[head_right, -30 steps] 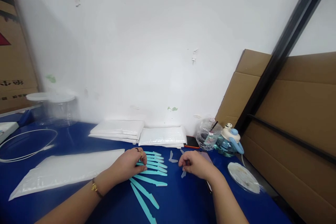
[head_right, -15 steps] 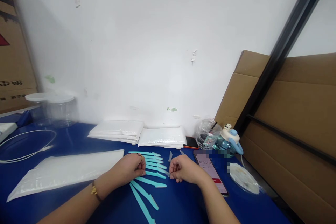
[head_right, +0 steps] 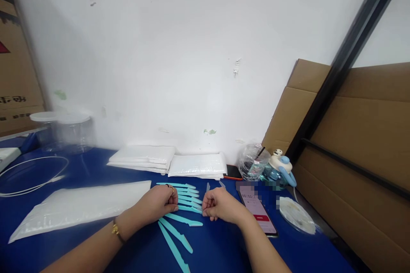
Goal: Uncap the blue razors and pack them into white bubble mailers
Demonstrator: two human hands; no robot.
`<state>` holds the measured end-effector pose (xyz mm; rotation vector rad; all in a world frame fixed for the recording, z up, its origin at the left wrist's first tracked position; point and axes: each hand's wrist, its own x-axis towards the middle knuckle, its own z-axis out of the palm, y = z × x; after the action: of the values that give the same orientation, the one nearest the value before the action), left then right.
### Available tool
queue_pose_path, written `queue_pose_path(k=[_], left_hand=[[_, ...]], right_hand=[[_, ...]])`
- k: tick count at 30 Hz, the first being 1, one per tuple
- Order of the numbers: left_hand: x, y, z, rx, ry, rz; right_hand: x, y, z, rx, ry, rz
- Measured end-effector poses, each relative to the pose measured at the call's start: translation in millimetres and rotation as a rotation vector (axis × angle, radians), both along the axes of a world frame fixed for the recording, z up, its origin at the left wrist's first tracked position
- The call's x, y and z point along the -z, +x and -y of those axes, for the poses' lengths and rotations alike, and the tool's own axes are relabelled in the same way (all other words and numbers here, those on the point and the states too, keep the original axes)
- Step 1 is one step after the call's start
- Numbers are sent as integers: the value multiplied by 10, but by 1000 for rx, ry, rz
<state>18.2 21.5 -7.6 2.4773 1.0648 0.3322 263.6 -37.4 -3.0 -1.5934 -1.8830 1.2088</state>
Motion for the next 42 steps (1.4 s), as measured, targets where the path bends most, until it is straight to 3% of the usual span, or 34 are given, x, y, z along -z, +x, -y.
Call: queue_pose_path(k=[6, 10, 13, 16, 20, 23, 26, 31, 36, 42], left_hand=[[3, 57, 19, 15, 34, -41], [-78, 13, 48, -5, 112, -10], [-156, -66, 53, 101, 78, 10], [-168, -115, 39, 236, -1, -8], [-116, -107, 22, 281, -39, -19], [-105, -95, 26, 281, 27, -22], [-125, -96, 38, 265, 114, -41], [-151, -96, 54, 252, 132, -40], [-155, -98, 54, 243, 100, -33], [-174, -97, 53, 238, 97, -40]], right_hand=[[99, -85, -40, -9, 82, 12], [-6, 70, -54, 100, 231, 111], [-121, 262, -50, 212, 413, 311], [-145, 340, -53, 188, 479, 432], [-40, 243, -88, 75, 477, 398], [18, 210, -101, 82, 426, 373], [0, 274, -67, 100, 239, 306], [-143, 247, 51, -22, 6, 212], [-223, 24, 115, -46, 64, 218], [-101, -31, 84, -30, 118, 204]])
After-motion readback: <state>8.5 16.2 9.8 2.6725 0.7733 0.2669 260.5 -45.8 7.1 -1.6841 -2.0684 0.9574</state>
